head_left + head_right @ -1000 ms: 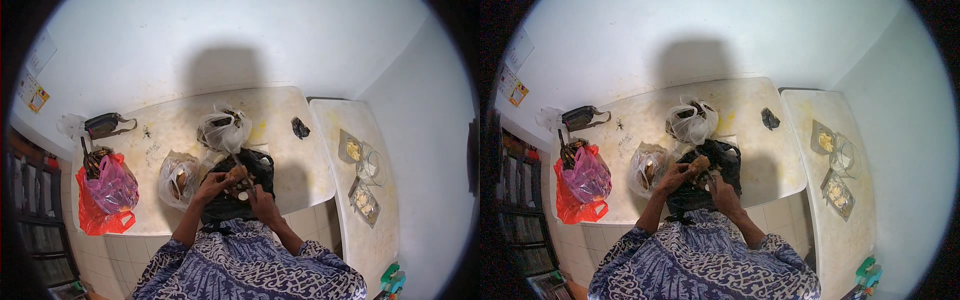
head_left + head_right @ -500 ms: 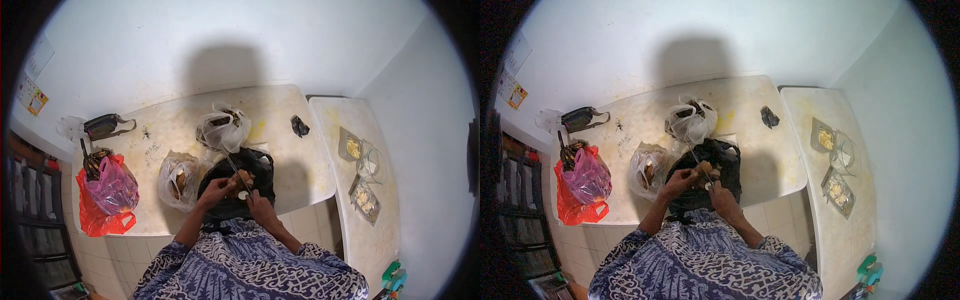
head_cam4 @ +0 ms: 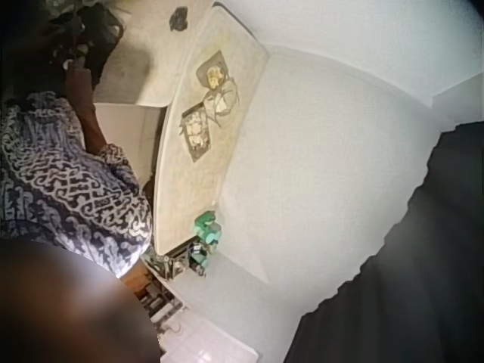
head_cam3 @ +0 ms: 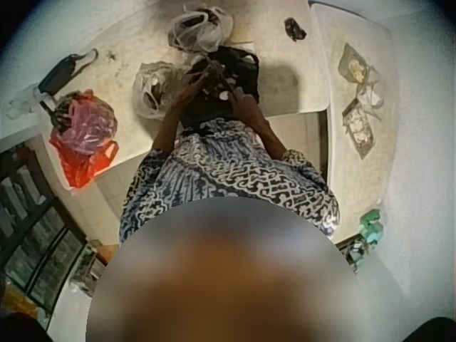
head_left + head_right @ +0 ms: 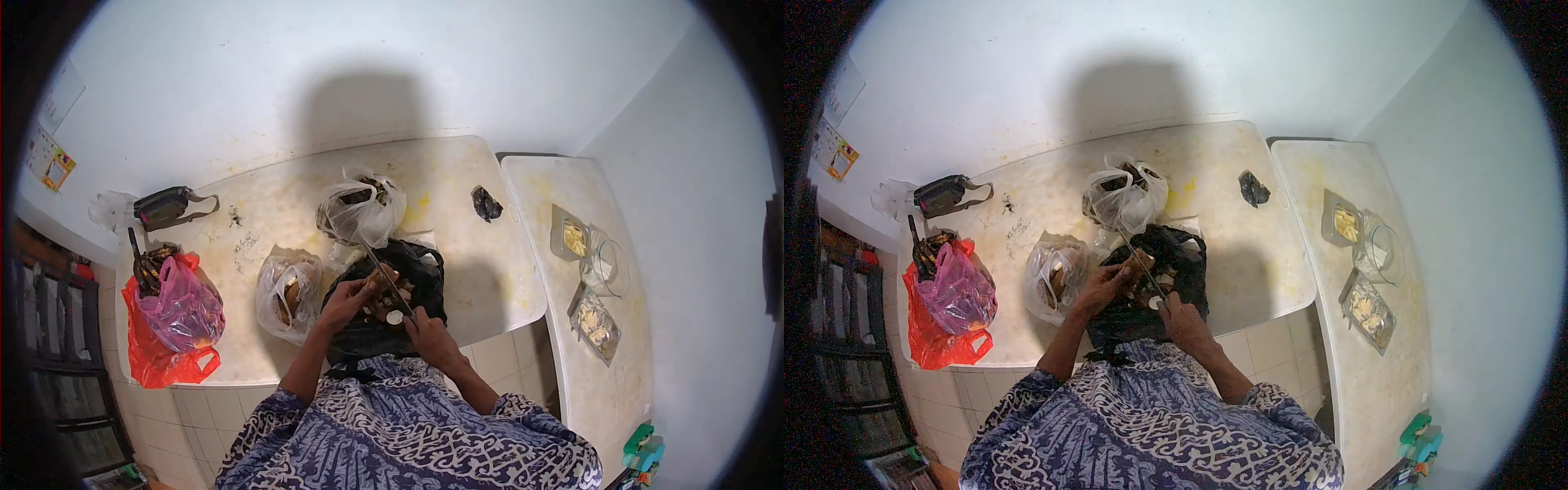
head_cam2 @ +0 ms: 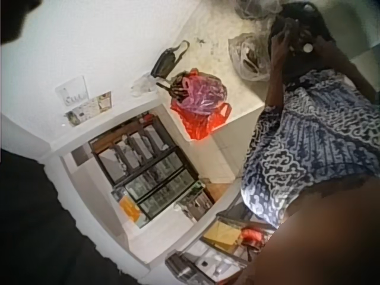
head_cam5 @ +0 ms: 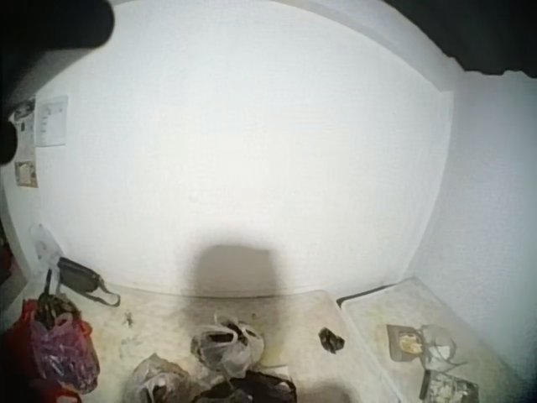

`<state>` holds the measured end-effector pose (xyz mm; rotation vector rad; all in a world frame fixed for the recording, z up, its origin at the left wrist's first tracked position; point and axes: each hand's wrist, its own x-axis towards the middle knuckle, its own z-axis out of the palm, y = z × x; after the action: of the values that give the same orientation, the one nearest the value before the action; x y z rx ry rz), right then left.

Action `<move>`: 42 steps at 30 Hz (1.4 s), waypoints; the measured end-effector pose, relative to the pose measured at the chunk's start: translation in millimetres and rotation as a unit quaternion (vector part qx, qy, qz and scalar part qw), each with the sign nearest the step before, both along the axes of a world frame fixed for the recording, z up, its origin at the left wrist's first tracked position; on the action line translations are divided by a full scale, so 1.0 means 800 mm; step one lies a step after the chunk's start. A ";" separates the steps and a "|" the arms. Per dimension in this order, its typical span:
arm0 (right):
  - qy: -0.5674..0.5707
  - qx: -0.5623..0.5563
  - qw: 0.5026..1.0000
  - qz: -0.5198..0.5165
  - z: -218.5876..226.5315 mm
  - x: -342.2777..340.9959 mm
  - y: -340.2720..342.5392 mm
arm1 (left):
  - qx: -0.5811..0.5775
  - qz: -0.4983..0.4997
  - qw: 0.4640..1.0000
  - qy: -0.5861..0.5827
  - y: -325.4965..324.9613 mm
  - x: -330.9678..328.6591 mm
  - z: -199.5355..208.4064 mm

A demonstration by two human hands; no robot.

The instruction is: The person takes a vegetable from a white plastic bag and uses a knife to peel and cut it into small pieces over a black bag on a table.

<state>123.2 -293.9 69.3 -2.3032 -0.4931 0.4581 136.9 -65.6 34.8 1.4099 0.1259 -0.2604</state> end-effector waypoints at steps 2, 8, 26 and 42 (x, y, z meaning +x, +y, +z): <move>-0.022 0.039 0.999 -0.017 0.010 0.000 0.002 | 0.057 -0.013 0.998 -0.008 0.003 0.005 0.015; -0.077 0.090 0.992 -0.038 0.021 0.009 0.021 | 0.084 -0.020 0.996 0.020 -0.001 0.008 0.048; -0.026 0.020 0.999 -0.026 -0.047 0.000 0.011 | 0.096 -0.036 0.992 0.080 -0.006 -0.006 -0.020; 0.006 -0.005 1.000 -0.021 -0.002 -0.006 0.001 | 0.088 0.065 0.992 -0.064 -0.015 0.003 0.018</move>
<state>118.6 -293.0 67.5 -2.3141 -0.4364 0.4554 139.3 -77.3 49.5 1.5821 0.1368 -0.0509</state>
